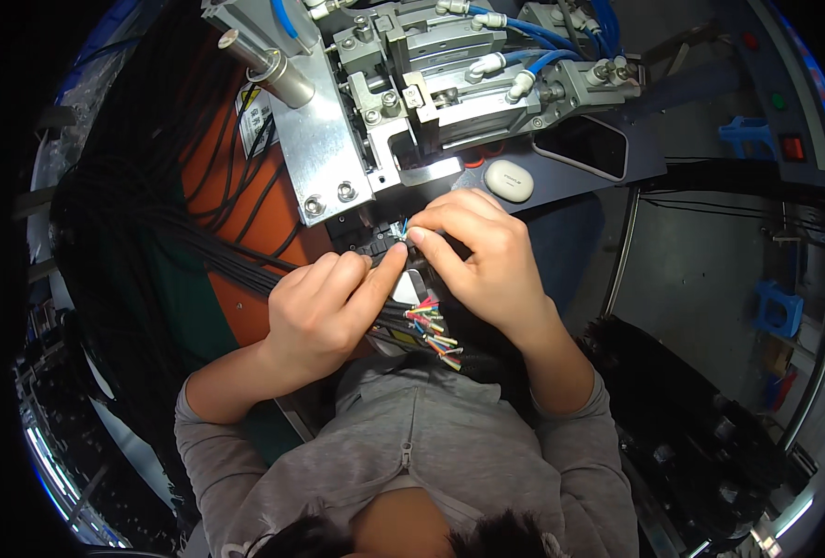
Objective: The person assembles wire harnesses by hand in a factory setting. They repeatedly pick up bundles of black cables, separate the multicolored internal wires, and insert them into a metal fixture on a machine. The process involves precise manual manipulation of the wires to fit them into the device.
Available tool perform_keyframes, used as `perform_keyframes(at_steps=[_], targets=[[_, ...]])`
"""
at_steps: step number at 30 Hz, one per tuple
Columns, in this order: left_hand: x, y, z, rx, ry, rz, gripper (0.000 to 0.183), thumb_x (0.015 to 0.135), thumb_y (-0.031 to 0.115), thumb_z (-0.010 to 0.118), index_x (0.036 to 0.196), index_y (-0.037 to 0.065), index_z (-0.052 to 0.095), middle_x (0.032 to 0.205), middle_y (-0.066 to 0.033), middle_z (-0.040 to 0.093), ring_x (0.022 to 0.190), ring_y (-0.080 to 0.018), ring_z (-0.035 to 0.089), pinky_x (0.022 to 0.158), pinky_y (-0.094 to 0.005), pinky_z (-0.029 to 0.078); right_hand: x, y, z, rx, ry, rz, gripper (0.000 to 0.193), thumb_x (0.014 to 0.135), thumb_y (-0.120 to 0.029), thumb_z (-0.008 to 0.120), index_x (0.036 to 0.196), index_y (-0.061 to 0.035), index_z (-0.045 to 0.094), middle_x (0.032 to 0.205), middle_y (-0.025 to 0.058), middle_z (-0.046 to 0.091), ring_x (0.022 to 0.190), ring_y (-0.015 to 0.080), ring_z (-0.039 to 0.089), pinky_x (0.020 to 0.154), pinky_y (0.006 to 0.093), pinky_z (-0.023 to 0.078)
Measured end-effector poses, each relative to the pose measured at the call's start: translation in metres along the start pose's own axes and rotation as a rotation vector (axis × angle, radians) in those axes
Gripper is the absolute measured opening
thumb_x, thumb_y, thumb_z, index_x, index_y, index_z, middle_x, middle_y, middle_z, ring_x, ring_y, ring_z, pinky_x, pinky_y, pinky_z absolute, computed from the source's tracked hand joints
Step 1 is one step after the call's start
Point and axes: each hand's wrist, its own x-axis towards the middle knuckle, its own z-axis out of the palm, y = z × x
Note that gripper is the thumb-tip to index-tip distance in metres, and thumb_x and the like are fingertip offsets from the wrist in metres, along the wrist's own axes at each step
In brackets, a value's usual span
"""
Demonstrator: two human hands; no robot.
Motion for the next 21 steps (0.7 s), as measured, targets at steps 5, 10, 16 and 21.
perform_keyframes(at_steps=[5,10,16,21], targets=[[0.002,0.006,0.000,0.101,-0.078,-0.095,0.033,0.070,0.011,0.061,0.102,0.004,0.068,0.071,0.0014,0.044,0.057,-0.0086,0.043,0.043,-0.0216,0.032,0.006,0.001,0.015,-0.140,0.066,-0.102,0.005,0.076,-0.002,0.066,0.075,-0.0003,0.061,0.070,0.0098,0.055,0.067,0.0267,0.052,0.061,0.0369,0.043],[0.002,0.008,-0.002,0.121,-0.087,-0.119,0.032,0.071,0.011,0.061,0.102,0.004,0.068,0.072,0.0005,0.044,0.057,-0.0090,0.044,0.044,-0.0217,0.033,0.000,0.001,0.015,-0.151,0.066,-0.108,0.005,0.073,-0.001,0.066,0.073,-0.0012,0.061,0.070,0.0090,0.055,0.067,0.0256,0.053,0.061,0.0354,0.043],[0.001,0.003,0.002,0.085,-0.029,-0.110,0.029,0.071,0.010,0.062,0.100,0.005,0.068,0.072,0.0003,0.045,0.058,-0.0097,0.047,0.044,-0.0223,0.034,0.000,0.010,0.023,0.058,0.099,0.071,0.003,0.075,0.000,0.062,0.074,0.0005,0.060,0.072,0.0073,0.057,0.067,0.0187,0.054,0.062,0.0295,0.043],[0.004,-0.006,0.005,-0.019,0.032,-0.141,0.031,0.067,0.007,0.065,0.098,0.008,0.070,0.077,-0.0016,0.055,0.059,-0.0127,0.055,0.049,-0.0264,0.041,-0.006,0.019,0.027,0.407,0.046,0.411,0.004,0.079,-0.001,0.058,0.076,0.0024,0.057,0.071,0.0060,0.055,0.065,0.0124,0.053,0.061,0.0253,0.041]])
